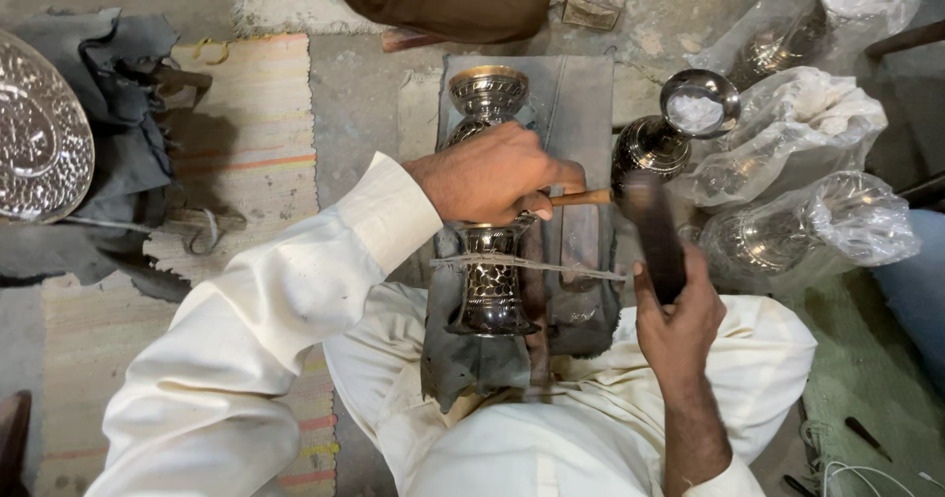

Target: The person sits on the floor and uses a hammer and chisel to create a textured pattern on a silver-colored metal vase. They repeatedly strike the chisel against the vase's surface while rotating it to cover different areas.

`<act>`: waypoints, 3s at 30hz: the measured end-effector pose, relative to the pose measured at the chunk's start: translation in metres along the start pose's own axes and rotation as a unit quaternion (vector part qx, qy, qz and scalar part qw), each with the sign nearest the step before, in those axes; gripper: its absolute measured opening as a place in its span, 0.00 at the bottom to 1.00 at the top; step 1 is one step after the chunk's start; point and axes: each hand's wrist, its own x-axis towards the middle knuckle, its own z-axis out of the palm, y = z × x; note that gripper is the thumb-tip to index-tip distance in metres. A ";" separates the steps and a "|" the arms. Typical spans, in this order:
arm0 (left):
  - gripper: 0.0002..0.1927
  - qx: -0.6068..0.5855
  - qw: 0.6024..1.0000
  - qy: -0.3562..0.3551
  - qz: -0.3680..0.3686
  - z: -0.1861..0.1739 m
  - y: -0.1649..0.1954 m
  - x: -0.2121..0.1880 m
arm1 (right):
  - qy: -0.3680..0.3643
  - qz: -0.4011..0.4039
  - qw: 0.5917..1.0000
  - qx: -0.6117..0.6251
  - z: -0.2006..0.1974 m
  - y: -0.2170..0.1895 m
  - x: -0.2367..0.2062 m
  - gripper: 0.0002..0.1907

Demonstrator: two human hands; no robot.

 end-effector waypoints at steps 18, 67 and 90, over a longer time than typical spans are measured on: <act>0.18 -0.011 1.000 0.009 0.009 0.000 -0.005 0.002 | -0.031 0.052 0.998 0.030 -0.002 0.001 0.002 0.18; 0.14 0.010 0.965 0.259 -0.033 0.042 0.000 -0.054 | -0.069 -0.250 0.953 -0.158 -0.056 -0.049 0.078 0.26; 0.17 -0.012 0.965 0.262 -0.023 0.043 -0.002 -0.055 | -0.053 -0.079 0.994 -0.048 -0.066 -0.067 0.082 0.20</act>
